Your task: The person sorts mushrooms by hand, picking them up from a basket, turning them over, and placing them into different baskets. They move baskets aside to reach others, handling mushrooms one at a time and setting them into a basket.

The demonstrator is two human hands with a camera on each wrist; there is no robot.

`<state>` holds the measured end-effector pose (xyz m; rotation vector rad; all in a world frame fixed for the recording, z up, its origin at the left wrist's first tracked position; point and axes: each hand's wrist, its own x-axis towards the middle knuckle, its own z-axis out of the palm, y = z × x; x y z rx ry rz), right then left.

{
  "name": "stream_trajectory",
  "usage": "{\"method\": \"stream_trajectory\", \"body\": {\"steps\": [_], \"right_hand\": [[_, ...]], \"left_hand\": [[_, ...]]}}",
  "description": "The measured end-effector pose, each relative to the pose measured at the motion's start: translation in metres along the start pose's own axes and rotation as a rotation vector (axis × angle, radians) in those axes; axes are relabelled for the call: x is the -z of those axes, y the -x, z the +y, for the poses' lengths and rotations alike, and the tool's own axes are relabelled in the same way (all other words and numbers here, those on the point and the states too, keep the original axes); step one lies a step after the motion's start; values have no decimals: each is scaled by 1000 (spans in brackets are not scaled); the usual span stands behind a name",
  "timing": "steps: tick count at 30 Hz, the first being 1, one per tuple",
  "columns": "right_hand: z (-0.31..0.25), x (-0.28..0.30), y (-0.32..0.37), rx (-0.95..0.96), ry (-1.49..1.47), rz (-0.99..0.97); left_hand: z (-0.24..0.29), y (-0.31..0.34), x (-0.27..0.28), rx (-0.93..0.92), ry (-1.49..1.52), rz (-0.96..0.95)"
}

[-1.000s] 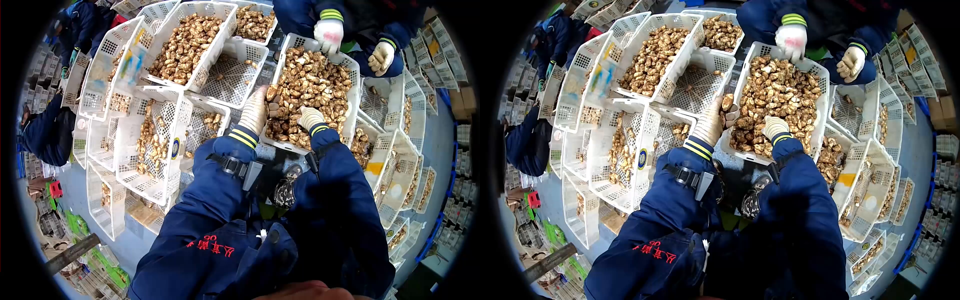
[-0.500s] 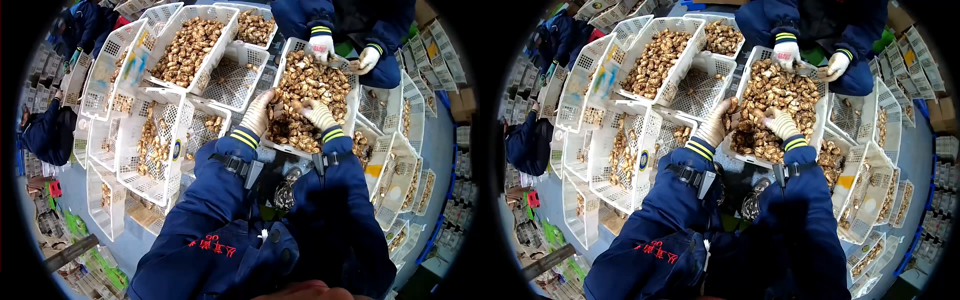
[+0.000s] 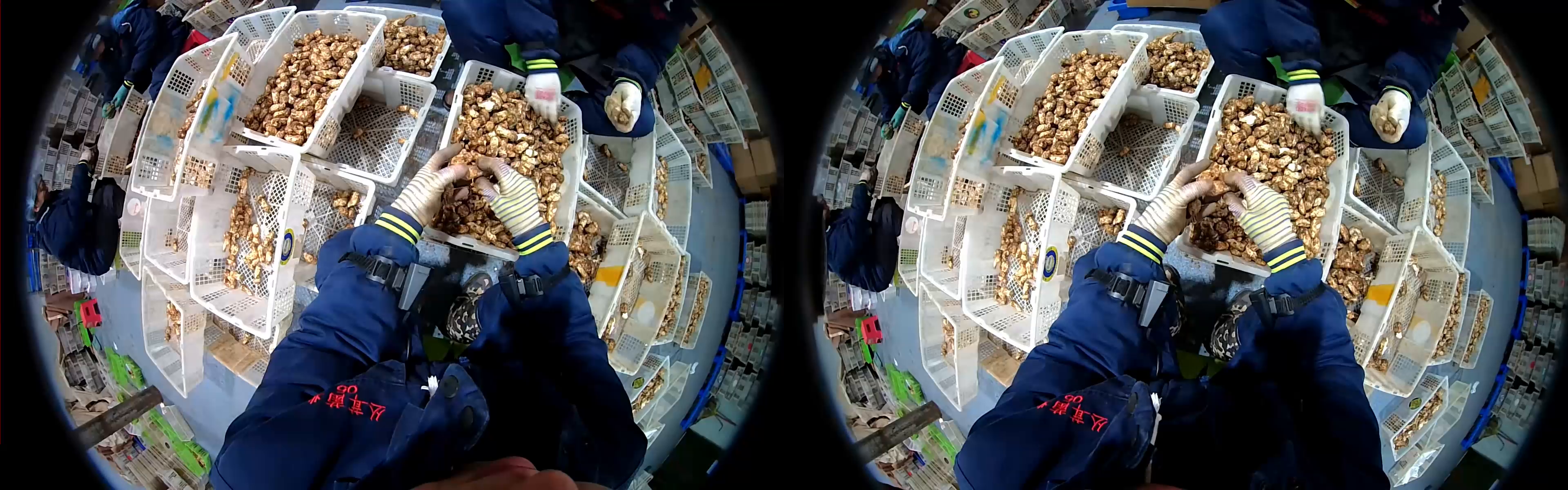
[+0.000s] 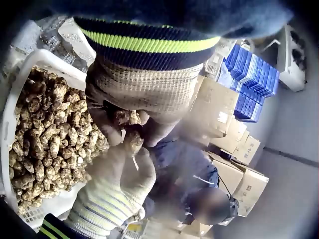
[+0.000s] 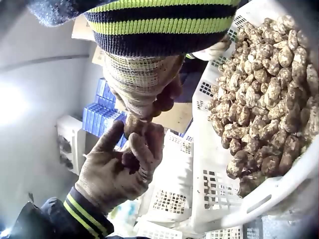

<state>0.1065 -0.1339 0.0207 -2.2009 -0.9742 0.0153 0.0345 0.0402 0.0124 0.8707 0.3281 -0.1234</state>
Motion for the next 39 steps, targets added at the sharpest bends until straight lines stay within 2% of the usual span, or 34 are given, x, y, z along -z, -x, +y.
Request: {"method": "stream_trajectory", "body": {"steps": [3, 4, 5, 7, 9, 11, 13, 15, 17, 18, 19, 21, 24, 25, 27, 28, 29, 31, 33, 35, 36, 37, 38, 39], "right_hand": [[0, -11, -2, -83, -504, 122], [3, 0, 2, -227, -476, 25], [20, -8, 1, -185, -495, 86], [33, 0, -3, -303, -630, 137], [45, 6, -5, -515, -804, 215], [52, 9, -6, -696, -841, 295], [62, 8, -5, -713, -843, 325], [62, 7, -3, -674, -852, 293], [60, 7, -3, -666, -856, 269], [64, 6, -3, -661, -866, 258], [67, 5, -3, -658, -873, 249], [65, 6, -3, -681, -860, 231], [65, 2, -4, -682, -885, 164], [65, 2, -6, -730, -675, -82], [79, -13, -3, -381, 168, -403], [80, -16, 4, -475, 241, -598], [50, -7, 6, -477, 434, -664], [100, -38, 20, -494, 546, -848], [101, -41, 23, -549, 535, -846], [99, -48, 27, -553, 667, -812], [110, -57, 29, -572, 695, -792], [148, -79, 33, -641, 702, -769], [137, -72, 30, -635, 688, -761], [122, -62, 26, -631, 675, -755]], "left_hand": [[-2, -2, 5, 2, -34, -55], [-3, -3, 6, 8, -17, -39], [-3, -2, 6, -16, -32, -36], [-4, -1, 9, -64, -61, -29], [6, 7, 8, -104, -171, -24], [33, 23, 4, -221, -381, 65], [55, 41, 15, -387, -299, 127], [74, 59, 39, -445, -259, 193], [84, 78, 69, -362, -348, 329], [80, 85, 80, -397, -406, 351], [73, 93, 88, -365, -297, 437], [58, 106, 136, -261, -381, 541], [45, 118, 171, -204, -263, 562], [41, 121, 179, -223, -238, 537], [43, 118, 180, -259, -195, 477], [41, 114, 175, -274, -176, 498], [46, 111, 158, -265, -150, 557], [49, 109, 163, -211, -228, 448], [55, 106, 155, -163, -291, 481], [57, 99, 162, -168, -104, 443], [68, 89, 170, -194, -58, 408], [78, 76, 178, -218, -8, 368], [102, 77, 162, -261, -76, 470], [117, 65, 198, -320, -111, 318]]}}
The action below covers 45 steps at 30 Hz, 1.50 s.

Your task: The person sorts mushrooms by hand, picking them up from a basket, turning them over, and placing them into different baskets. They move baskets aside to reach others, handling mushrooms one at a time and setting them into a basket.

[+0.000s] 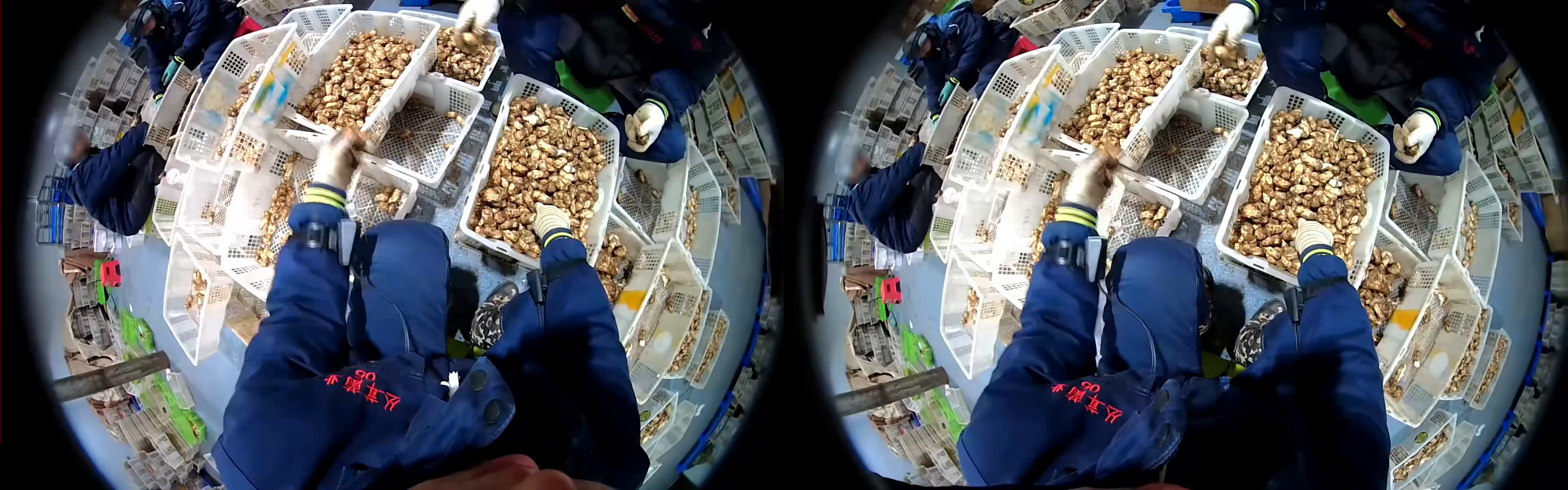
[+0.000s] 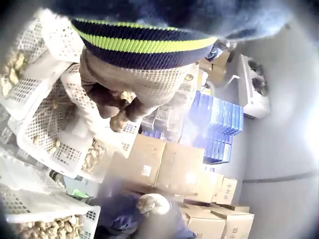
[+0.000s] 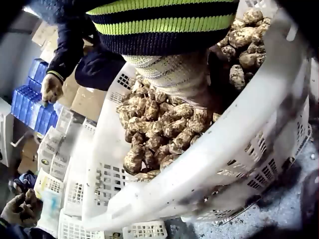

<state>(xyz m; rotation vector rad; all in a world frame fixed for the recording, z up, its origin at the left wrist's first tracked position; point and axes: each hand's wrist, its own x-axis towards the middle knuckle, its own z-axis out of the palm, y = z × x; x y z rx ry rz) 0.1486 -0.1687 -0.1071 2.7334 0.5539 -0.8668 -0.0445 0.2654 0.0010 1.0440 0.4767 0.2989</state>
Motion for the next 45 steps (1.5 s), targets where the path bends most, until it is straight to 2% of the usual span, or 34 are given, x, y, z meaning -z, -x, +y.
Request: {"method": "stream_trajectory", "body": {"steps": [1, 2, 4, 6, 7, 8, 9, 10, 11, 12, 13, 14, 16, 18, 20, 22, 24, 25, 28, 29, 32, 33, 37, 40, 44, 45], "right_hand": [[-2, 11, 5, -1, -13, -46], [0, 18, 7, -5, -29, -92], [0, 28, 15, 29, -277, -22], [5, 34, 5, 302, -383, -26], [6, 31, 5, 434, -662, -15], [6, 25, 5, 567, -940, -4], [-4, 64, 48, 535, -1256, -284], [-5, 60, 46, 512, -1436, -331], [-7, 66, 55, 510, -1476, -302], [-9, 76, 68, 509, -1517, -269], [-9, 82, 75, 525, -1528, -260], [-6, 78, 72, 631, -1593, -243], [-6, 82, 78, 581, -1585, -205], [-11, 89, 93, 576, -1595, -136], [-14, 97, 111, 656, -1566, -164], [-23, 104, 125, 614, -1551, -218], [-29, 96, 126, 650, -1489, -111], [-29, 93, 127, 655, -1468, -103], [-35, 81, 128, 637, -1477, 55], [-36, 82, 130, 649, -1514, 70], [-34, 85, 131, 608, -1449, 144], [-35, 88, 134, 560, -1507, 105], [-39, 87, 133, 505, -1499, 146], [-38, 80, 128, 545, -1455, 149], [-40, 69, 118, 550, -1436, 185], [-43, 65, 116, 549, -1477, 214]], "left_hand": [[1, -25, 21, -98, 61, 88], [28, -13, -18, -190, 56, 326], [39, -27, -11, -241, 48, 506], [38, -23, -17, -222, 78, 629], [29, -22, -16, -191, 75, 560], [35, 1, -59, -153, 85, 488], [34, 18, -85, -65, 26, 347], [13, 12, -85, -4, -43, 217], [15, 33, -130, -11, 11, 140], [2, 34, -143, 92, -77, 45], [-20, 36, -156, 20, -83, -44], [-31, 45, -178, 121, -21, -88], [-68, 46, -195, 222, -78, -212], [-76, 66, -218, 194, -155, -230], [-87, 65, -218, 233, -177, -329], [-88, 67, -219, 242, -156, -378], [-91, 69, -218, 263, -94, -407], [-95, 68, -216, 227, -84, -415], [-91, 68, -214, 297, -115, -384], [-91, 71, -215, 273, -96, -325], [-93, 68, -213, 247, -158, -349], [-92, 67, -214, 260, -158, -374], [-99, 64, -209, 165, -255, -452], [-119, 55, -203, -17, -441, -411], [-105, 58, -209, 22, -619, -433], [-100, 60, -210, 115, -571, -448]]}}
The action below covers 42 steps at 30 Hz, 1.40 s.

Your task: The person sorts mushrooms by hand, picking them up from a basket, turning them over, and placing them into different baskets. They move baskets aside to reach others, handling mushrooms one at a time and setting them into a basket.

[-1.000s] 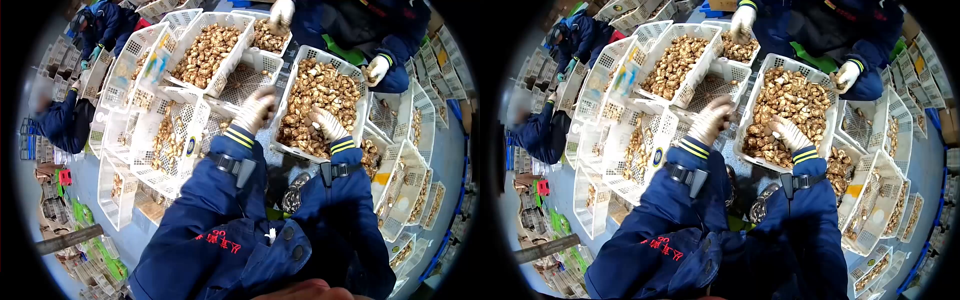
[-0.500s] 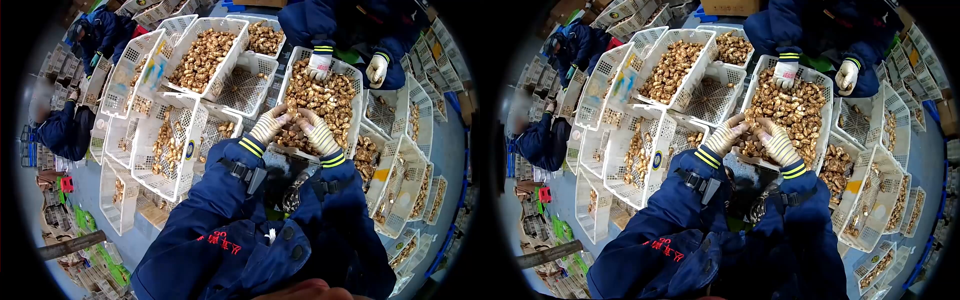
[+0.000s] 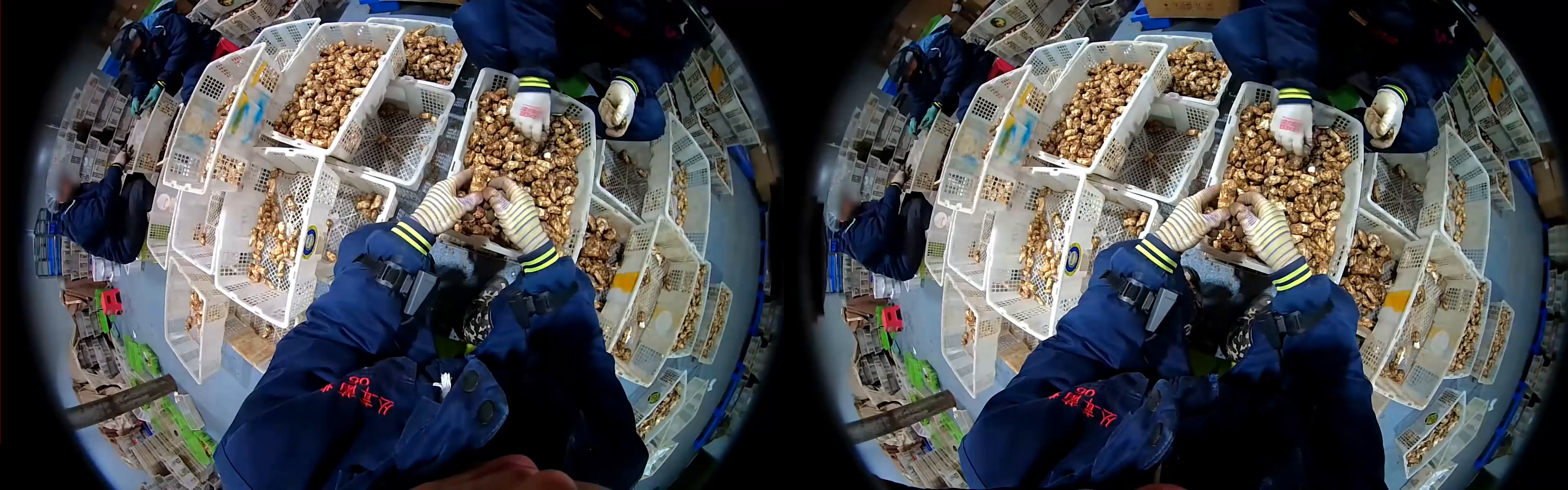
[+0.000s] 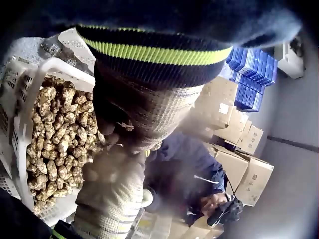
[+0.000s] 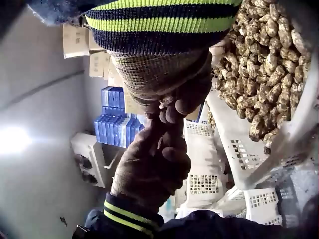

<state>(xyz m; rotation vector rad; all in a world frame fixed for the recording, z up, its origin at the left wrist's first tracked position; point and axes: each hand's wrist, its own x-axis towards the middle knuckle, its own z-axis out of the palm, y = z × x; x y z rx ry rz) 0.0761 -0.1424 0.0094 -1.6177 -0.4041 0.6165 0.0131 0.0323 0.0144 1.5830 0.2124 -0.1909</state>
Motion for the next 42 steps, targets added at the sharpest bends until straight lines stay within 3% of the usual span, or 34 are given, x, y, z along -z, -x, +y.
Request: {"method": "stream_trajectory", "body": {"steps": [3, 6, 8, 12, 21, 25, 27, 29, 31, 32, 34, 37, 38, 41, 42], "right_hand": [[4, -5, 1, 95, 79, 53], [22, -9, -6, 193, 255, 142], [32, -9, -8, 251, 331, 168], [21, -14, -2, 76, -52, 83], [25, -8, -5, 16, -43, 1], [7, -2, -2, -200, -352, 12], [2, 6, -4, -128, -517, -15], [-10, 18, 1, -139, -430, -30], [-16, 38, -3, -122, -95, -280], [-11, 43, -2, 38, 91, -408], [-44, 42, 14, -313, 135, -614], [-30, 37, 7, -359, 165, -460], [-24, 36, 2, -221, 187, -367], [-23, 39, 2, -223, 178, -303], [-25, 39, 2, -209, 259, -405]], "left_hand": [[0, 1, -1, 9, -31, 49], [-20, -8, -1, -141, -99, 100], [-25, -9, 0, -106, -51, 73], [-26, -10, 2, -113, -59, 50], [-45, -16, 3, -163, -138, 76], [-28, -9, 1, -71, 99, 2], [-3, 0, 0, 36, 348, -87], [4, 3, -1, 5, 589, -116], [10, 7, 2, -51, 755, -126], [17, 10, 5, -30, 712, -106], [24, 12, 5, -34, 753, -104], [20, 10, 6, -16, 792, -141], [23, 11, 5, -12, 802, -151], [24, 9, 5, 0, 809, -154], [24, 10, 4, 7, 820, -148]]}}
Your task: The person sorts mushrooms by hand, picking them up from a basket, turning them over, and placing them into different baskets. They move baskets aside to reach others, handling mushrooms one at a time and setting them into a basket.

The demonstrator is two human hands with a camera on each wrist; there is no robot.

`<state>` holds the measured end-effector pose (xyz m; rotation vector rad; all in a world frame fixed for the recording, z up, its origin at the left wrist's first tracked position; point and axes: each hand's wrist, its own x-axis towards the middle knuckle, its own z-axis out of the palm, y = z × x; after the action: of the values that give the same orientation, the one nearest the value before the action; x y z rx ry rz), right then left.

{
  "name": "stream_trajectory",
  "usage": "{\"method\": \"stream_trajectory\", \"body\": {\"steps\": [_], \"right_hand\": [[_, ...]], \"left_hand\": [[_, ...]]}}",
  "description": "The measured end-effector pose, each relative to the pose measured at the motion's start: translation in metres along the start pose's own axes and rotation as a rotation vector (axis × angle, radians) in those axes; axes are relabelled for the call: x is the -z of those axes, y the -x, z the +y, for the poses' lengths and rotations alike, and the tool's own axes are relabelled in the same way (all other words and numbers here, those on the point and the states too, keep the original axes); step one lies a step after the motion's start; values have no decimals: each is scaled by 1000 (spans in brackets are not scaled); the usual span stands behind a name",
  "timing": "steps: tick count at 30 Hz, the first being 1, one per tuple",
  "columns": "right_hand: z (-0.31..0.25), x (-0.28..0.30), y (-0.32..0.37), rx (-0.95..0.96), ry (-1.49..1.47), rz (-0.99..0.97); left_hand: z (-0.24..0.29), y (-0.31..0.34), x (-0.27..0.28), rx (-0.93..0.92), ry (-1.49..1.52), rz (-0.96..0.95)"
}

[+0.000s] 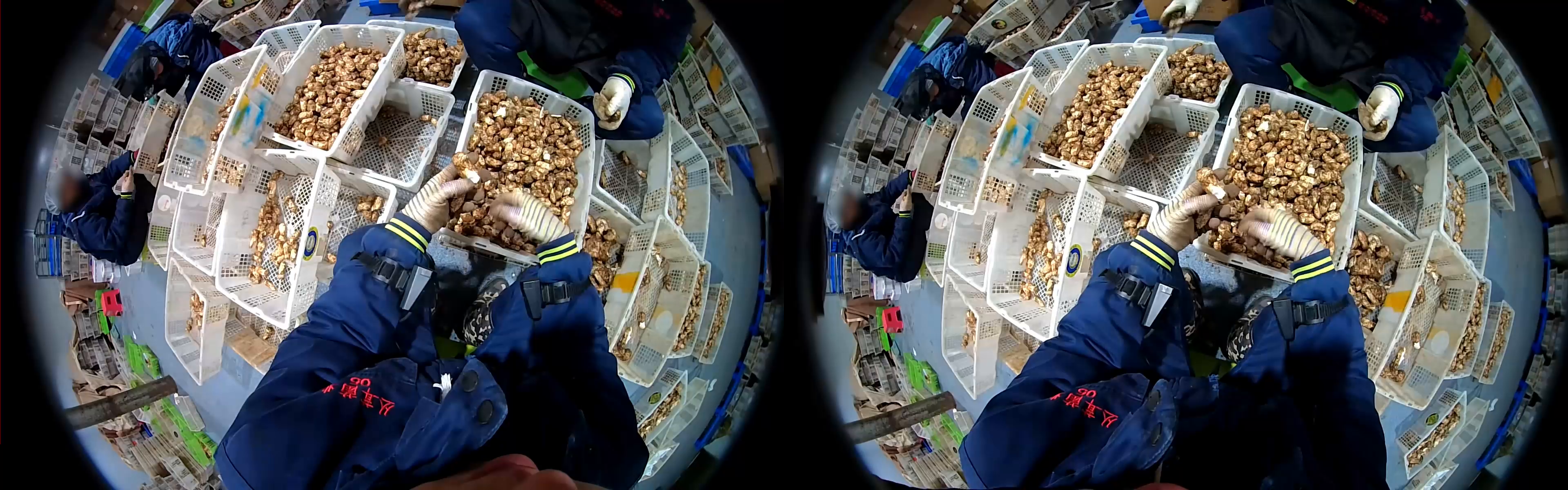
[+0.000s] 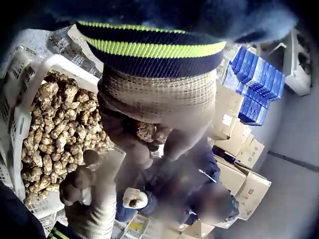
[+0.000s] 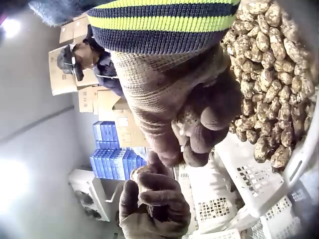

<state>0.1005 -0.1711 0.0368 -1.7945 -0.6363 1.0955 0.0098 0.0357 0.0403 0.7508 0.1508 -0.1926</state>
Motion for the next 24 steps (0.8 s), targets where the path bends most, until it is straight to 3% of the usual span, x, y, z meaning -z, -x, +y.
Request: {"method": "stream_trajectory", "body": {"steps": [1, 3, 6, 9, 10, 13, 14, 17, 19, 21, 24], "right_hand": [[-2, -2, 4, -158, -64, -140], [-3, -6, 3, 263, 179, -402], [1, -16, 6, 58, 125, -436], [-5, -9, 8, 33, 128, -401], [3, -8, 6, 111, 191, -378], [-19, -16, 5, 19, 335, -546], [-9, -18, 3, -72, 188, -607], [34, -6, -15, 89, 296, -300], [48, 10, -27, 6, 695, 16], [71, 27, -36, -85, 784, 225], [80, 39, -37, -125, 683, 275]], "left_hand": [[-1, 0, -1, 4, 11, 7], [-4, -1, -1, -12, 14, 43], [-4, -3, 2, 2, 23, 58], [0, -3, 3, 58, 68, 100], [2, -2, 0, 70, 60, 139], [-1, -4, 13, 69, 129, 130], [1, -2, 14, 32, 113, 159], [22, 16, 22, -92, 162, 341], [39, 32, 50, -141, 214, 314], [57, 55, 59, -144, 58, 423], [72, 88, 76, -73, -238, 484]]}}
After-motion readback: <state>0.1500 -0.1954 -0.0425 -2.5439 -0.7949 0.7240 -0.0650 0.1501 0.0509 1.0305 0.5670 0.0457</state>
